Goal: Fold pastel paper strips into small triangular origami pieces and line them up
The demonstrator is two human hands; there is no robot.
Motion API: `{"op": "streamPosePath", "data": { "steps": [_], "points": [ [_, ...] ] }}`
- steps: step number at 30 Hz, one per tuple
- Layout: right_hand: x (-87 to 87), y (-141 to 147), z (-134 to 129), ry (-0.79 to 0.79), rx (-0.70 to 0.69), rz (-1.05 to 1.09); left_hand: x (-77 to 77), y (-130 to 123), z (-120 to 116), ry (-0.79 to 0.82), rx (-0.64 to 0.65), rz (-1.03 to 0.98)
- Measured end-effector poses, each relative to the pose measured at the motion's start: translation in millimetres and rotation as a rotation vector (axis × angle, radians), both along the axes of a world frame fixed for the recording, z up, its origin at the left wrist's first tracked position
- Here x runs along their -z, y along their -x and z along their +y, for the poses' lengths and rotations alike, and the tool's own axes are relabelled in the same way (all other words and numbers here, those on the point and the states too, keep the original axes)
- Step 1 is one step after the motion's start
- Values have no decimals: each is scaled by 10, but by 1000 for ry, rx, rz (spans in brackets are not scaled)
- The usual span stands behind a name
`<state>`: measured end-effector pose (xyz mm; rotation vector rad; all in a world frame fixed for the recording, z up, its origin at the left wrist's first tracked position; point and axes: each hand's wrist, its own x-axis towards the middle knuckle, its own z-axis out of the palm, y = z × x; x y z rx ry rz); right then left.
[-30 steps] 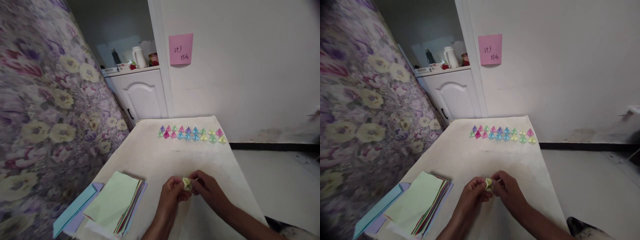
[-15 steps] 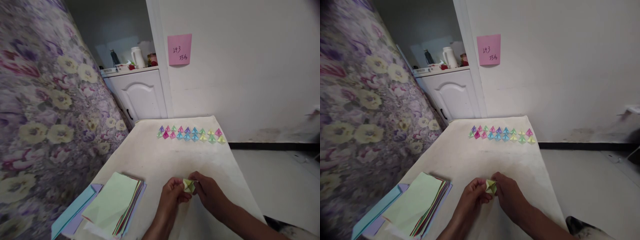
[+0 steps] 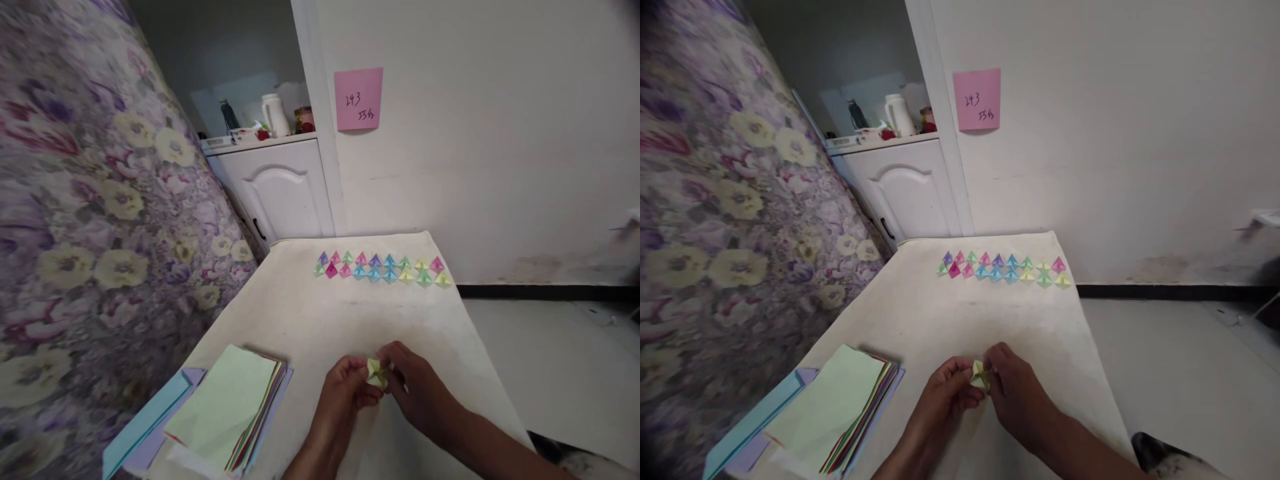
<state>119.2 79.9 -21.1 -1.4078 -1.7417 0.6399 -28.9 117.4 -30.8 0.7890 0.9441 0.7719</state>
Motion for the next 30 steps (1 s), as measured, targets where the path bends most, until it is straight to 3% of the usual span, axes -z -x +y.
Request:
{"op": "streamPosePath", "data": {
  "steps": [17, 30],
  "points": [
    [-18, -32, -16, 30, -30, 52, -23, 7, 29, -51, 22, 69],
    [-9, 0, -6, 28, -2, -54, -41, -28, 24, -140, 88, 179]
  ]
}}
